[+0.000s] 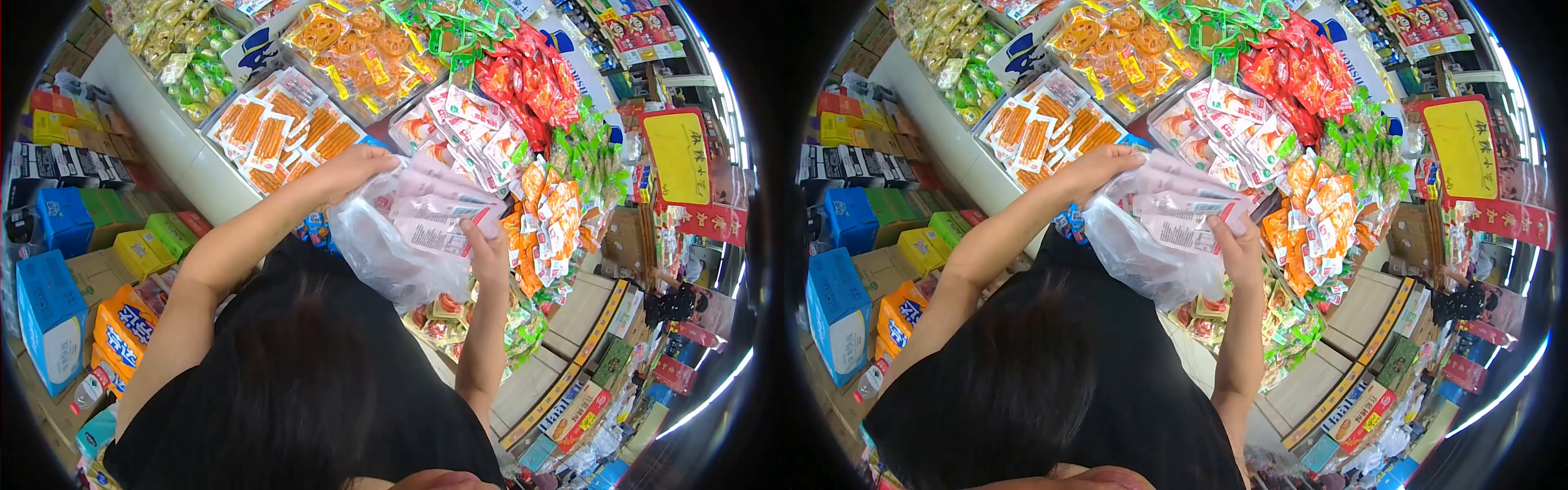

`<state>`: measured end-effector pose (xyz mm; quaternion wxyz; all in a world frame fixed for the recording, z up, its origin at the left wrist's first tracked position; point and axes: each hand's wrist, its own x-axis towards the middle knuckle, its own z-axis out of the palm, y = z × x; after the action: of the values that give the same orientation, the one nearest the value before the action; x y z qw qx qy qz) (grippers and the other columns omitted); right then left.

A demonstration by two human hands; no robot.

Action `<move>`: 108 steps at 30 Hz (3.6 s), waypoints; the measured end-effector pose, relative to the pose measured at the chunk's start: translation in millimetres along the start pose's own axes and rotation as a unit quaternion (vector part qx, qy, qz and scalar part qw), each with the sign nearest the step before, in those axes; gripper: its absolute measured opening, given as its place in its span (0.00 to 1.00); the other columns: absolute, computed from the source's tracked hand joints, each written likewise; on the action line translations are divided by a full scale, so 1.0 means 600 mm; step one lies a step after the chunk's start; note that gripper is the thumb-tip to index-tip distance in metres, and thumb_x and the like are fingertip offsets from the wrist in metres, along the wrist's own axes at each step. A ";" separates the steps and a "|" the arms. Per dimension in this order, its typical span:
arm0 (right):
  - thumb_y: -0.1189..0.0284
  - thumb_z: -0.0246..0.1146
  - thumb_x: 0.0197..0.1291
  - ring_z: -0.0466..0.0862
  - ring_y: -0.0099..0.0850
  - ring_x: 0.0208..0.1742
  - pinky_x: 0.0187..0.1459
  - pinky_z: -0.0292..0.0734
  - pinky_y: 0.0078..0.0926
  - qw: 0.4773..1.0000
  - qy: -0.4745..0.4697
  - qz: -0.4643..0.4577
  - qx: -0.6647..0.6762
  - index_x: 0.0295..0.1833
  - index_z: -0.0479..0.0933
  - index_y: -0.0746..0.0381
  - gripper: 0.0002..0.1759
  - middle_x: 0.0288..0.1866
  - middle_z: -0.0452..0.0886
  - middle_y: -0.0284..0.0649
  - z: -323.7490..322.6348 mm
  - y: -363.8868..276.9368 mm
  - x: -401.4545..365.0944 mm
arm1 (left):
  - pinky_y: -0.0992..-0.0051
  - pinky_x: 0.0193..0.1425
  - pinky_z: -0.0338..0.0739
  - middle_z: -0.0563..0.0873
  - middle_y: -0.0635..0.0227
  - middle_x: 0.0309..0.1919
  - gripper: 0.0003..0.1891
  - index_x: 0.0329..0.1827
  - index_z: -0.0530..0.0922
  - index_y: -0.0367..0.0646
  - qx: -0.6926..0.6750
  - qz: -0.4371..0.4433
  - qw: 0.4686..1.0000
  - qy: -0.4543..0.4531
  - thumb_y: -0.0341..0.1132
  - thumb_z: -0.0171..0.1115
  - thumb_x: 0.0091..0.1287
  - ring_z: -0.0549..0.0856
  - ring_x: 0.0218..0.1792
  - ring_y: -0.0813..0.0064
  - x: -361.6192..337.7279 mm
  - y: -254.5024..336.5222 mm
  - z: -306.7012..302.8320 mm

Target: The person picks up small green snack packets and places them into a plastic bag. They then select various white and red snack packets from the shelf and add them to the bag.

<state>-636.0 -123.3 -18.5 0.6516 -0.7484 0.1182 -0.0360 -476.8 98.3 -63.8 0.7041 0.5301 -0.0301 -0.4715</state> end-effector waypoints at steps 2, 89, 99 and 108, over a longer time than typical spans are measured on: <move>0.76 0.57 0.63 0.82 0.27 0.39 0.43 0.76 0.26 0.990 -0.015 -0.006 -0.138 0.54 0.77 0.64 0.14 0.44 0.83 0.41 0.010 -0.039 -0.016 | 0.77 0.36 0.79 0.85 0.70 0.34 0.10 0.42 0.80 0.41 0.002 0.018 1.000 0.001 0.39 0.58 0.68 0.82 0.31 0.82 0.000 0.012 0.013; 0.70 0.59 0.56 0.69 0.51 0.65 0.64 0.63 0.47 0.794 0.105 -0.087 -0.593 0.69 0.62 0.57 0.33 0.62 0.72 0.52 -0.262 0.113 0.316 | 0.81 0.35 0.72 0.82 0.76 0.30 0.16 0.47 0.81 0.35 0.210 -0.069 0.968 -0.119 0.41 0.56 0.70 0.75 0.31 0.88 -0.030 -0.117 0.025; 0.68 0.62 0.56 0.84 0.41 0.37 0.39 0.77 0.35 0.825 0.108 -0.017 -0.555 0.43 0.80 0.63 0.12 0.32 0.84 0.46 -0.282 0.075 0.286 | 0.81 0.36 0.72 0.82 0.76 0.31 0.15 0.45 0.82 0.35 0.203 -0.056 0.970 -0.121 0.39 0.55 0.70 0.76 0.31 0.88 -0.026 -0.125 0.023; 0.70 0.58 0.63 0.81 0.29 0.31 0.34 0.74 0.24 0.915 0.275 -0.088 -0.282 0.40 0.75 0.66 0.08 0.29 0.79 0.39 -0.360 0.040 0.265 | 0.81 0.33 0.72 0.82 0.75 0.30 0.16 0.44 0.82 0.36 0.207 -0.066 0.969 -0.119 0.41 0.56 0.69 0.76 0.30 0.87 -0.026 -0.117 0.024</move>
<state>-529.7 -370.9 -25.9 0.3498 -0.8690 0.2317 -0.2622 -537.5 99.3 -104.6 0.5377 0.6052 -0.1754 -0.5603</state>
